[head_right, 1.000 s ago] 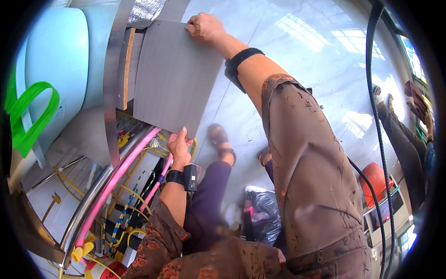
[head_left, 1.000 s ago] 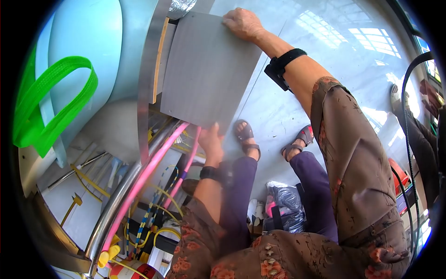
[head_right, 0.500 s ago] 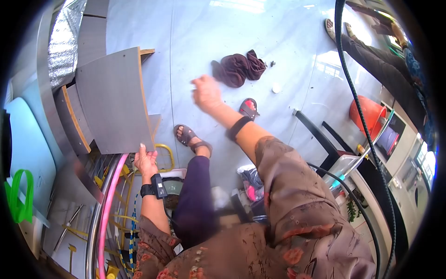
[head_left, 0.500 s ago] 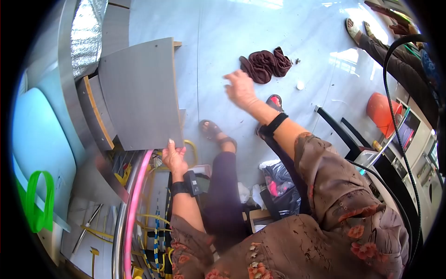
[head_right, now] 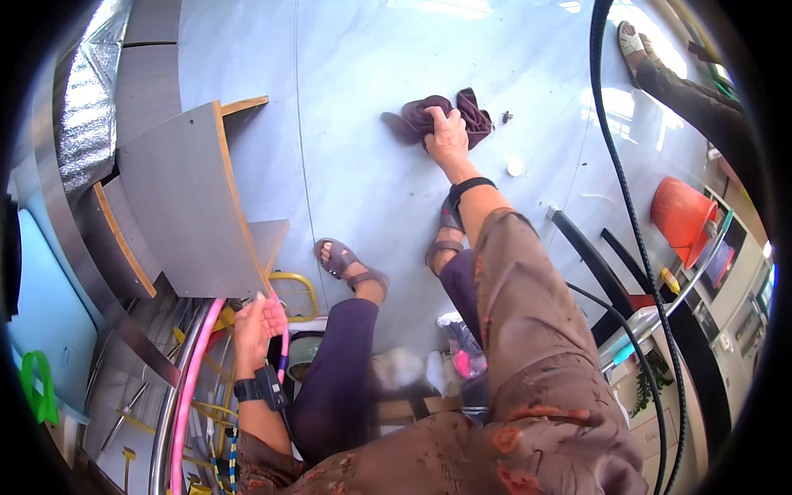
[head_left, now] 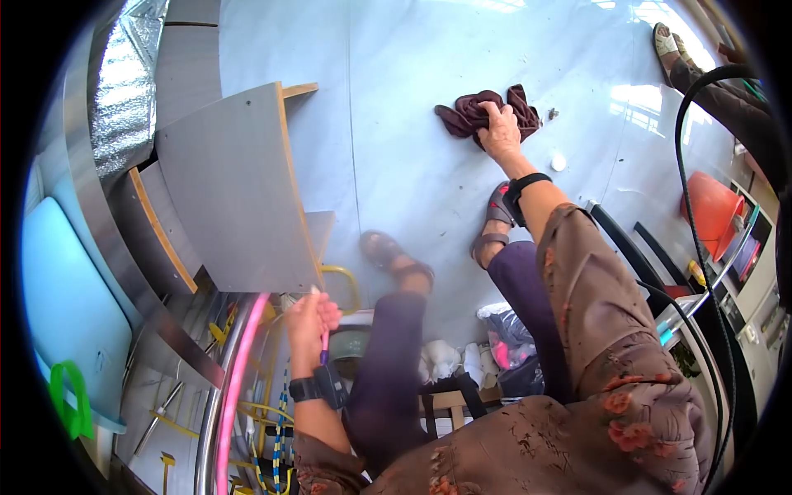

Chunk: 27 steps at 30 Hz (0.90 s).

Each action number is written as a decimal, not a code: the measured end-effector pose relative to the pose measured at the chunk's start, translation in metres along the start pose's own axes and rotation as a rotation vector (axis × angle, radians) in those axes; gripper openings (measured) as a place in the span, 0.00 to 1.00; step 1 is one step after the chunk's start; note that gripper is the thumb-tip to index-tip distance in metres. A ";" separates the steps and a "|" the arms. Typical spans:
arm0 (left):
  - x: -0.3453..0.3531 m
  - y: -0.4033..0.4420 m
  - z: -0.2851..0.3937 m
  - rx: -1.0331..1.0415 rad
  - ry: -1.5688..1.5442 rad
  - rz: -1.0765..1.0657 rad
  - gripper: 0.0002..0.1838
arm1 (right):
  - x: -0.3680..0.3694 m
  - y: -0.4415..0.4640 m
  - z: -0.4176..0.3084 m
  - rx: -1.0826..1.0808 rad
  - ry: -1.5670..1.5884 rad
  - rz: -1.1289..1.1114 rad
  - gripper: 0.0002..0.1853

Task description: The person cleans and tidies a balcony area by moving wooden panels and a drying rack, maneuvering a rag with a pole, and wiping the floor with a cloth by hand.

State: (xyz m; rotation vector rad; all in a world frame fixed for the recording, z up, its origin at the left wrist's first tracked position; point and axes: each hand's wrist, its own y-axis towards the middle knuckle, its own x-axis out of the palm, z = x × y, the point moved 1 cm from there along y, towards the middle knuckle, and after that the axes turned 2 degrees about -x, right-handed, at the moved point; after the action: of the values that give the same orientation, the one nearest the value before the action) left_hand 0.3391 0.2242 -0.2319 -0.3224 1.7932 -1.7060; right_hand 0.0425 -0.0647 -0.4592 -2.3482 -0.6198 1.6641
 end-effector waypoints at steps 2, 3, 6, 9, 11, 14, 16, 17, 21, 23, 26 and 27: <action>-0.001 -0.014 0.015 0.167 0.192 0.165 0.10 | -0.016 0.008 -0.021 -0.024 0.062 0.021 0.27; -0.001 -0.018 0.020 0.321 0.387 0.325 0.08 | -0.023 0.009 -0.042 -0.122 0.184 0.070 0.27; 0.013 -0.010 0.055 1.042 0.481 0.569 0.09 | -0.025 -0.001 -0.119 -0.281 0.315 0.164 0.29; 0.054 0.002 0.108 1.220 0.592 0.575 0.14 | 0.018 0.005 -0.189 -0.292 0.369 0.061 0.31; 0.076 0.016 0.125 1.453 0.850 0.897 0.18 | 0.055 0.013 -0.221 -0.294 0.246 0.021 0.26; 0.081 0.037 0.123 1.522 0.791 0.991 0.24 | 0.084 0.031 -0.228 -0.361 0.084 -0.032 0.21; 0.078 0.045 0.118 1.536 0.825 1.007 0.28 | 0.079 0.054 -0.203 -0.498 0.050 0.042 0.22; 0.077 0.045 0.118 1.552 0.818 0.979 0.27 | 0.067 0.071 -0.181 -0.496 0.077 0.086 0.26; 0.082 0.045 0.117 1.562 0.811 0.964 0.27 | -0.002 0.146 -0.045 -0.087 0.125 0.425 0.26; 0.083 0.043 0.119 1.580 0.810 1.009 0.26 | -0.031 0.171 0.056 0.190 -0.030 0.432 0.28; 0.081 0.041 0.118 1.548 0.833 0.999 0.26 | -0.089 0.149 0.143 0.564 0.074 0.373 0.23; 0.083 0.040 0.119 1.550 0.830 0.997 0.26 | -0.091 0.139 0.149 0.578 0.432 0.494 0.22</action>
State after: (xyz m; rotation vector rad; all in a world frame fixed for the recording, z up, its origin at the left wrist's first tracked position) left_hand 0.3556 0.0858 -0.2883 1.7448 0.2742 -1.8670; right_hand -0.0912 -0.2414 -0.4880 -2.3752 0.4927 1.1774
